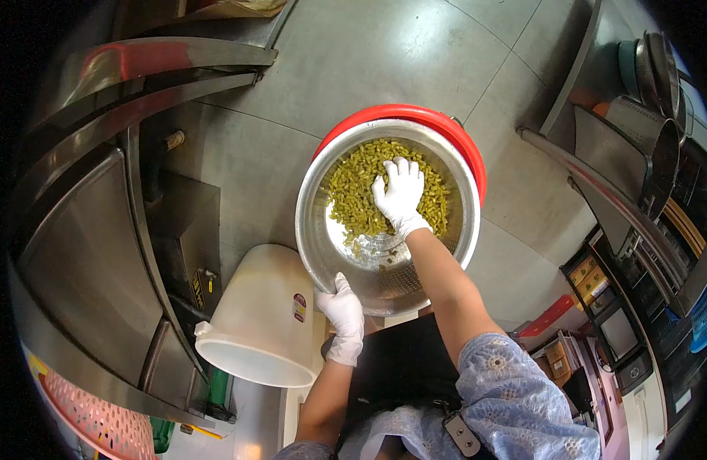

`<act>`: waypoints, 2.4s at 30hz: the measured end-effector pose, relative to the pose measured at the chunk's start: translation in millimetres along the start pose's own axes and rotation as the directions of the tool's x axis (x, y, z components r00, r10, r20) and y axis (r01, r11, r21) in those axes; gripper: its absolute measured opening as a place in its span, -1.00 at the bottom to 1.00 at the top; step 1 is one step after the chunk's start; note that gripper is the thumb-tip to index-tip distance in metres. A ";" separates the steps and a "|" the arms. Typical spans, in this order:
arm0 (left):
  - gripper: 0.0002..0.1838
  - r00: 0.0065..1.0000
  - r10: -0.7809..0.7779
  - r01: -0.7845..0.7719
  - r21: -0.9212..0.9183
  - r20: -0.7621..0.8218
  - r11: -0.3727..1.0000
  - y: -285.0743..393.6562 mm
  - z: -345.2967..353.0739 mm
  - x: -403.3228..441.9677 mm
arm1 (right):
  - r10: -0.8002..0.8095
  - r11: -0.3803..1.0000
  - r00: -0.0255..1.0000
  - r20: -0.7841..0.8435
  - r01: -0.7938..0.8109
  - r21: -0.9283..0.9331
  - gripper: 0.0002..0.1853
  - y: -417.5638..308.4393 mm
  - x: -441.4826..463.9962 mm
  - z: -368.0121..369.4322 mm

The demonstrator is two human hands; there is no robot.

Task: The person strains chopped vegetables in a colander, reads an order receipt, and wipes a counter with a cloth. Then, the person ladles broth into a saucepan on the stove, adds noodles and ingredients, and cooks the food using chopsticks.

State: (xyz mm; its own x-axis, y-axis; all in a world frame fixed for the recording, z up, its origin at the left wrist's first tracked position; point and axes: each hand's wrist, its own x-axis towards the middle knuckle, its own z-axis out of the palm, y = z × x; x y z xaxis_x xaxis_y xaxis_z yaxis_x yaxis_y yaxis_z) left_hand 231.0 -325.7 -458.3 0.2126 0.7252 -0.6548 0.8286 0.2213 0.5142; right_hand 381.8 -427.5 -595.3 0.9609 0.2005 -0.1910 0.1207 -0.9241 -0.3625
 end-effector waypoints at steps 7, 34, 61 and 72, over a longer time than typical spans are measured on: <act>-0.87 0.999 -0.034 0.033 0.062 0.018 0.998 14.4 -0.4 -2.6 | -0.005 1.000 1.000 0.006 0.005 0.012 -0.63 4.3 1.9 2.9; -0.85 0.996 -0.067 0.064 0.066 0.056 0.996 15.0 -2.8 -0.9 | -0.062 0.995 0.998 -0.024 0.063 0.073 -0.67 13.1 10.2 4.8; -0.85 0.996 -0.082 0.080 0.080 0.030 0.994 24.8 1.4 -5.0 | -0.067 0.993 0.998 -0.020 0.068 0.097 -0.69 18.6 12.4 7.6; -0.83 0.995 -0.098 0.094 0.107 0.024 0.990 27.4 2.7 -6.0 | -0.098 0.987 0.992 -0.075 0.106 0.117 -0.70 19.0 14.0 6.4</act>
State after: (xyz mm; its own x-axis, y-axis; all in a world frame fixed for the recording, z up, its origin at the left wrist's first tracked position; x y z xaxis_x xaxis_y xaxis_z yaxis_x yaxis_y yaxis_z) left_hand 253.9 -325.8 -441.7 0.1433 0.6841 -0.7152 0.8956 0.2179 0.3879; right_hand 396.0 -440.2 -610.7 0.9604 0.2651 -0.0859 0.1921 -0.8531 -0.4851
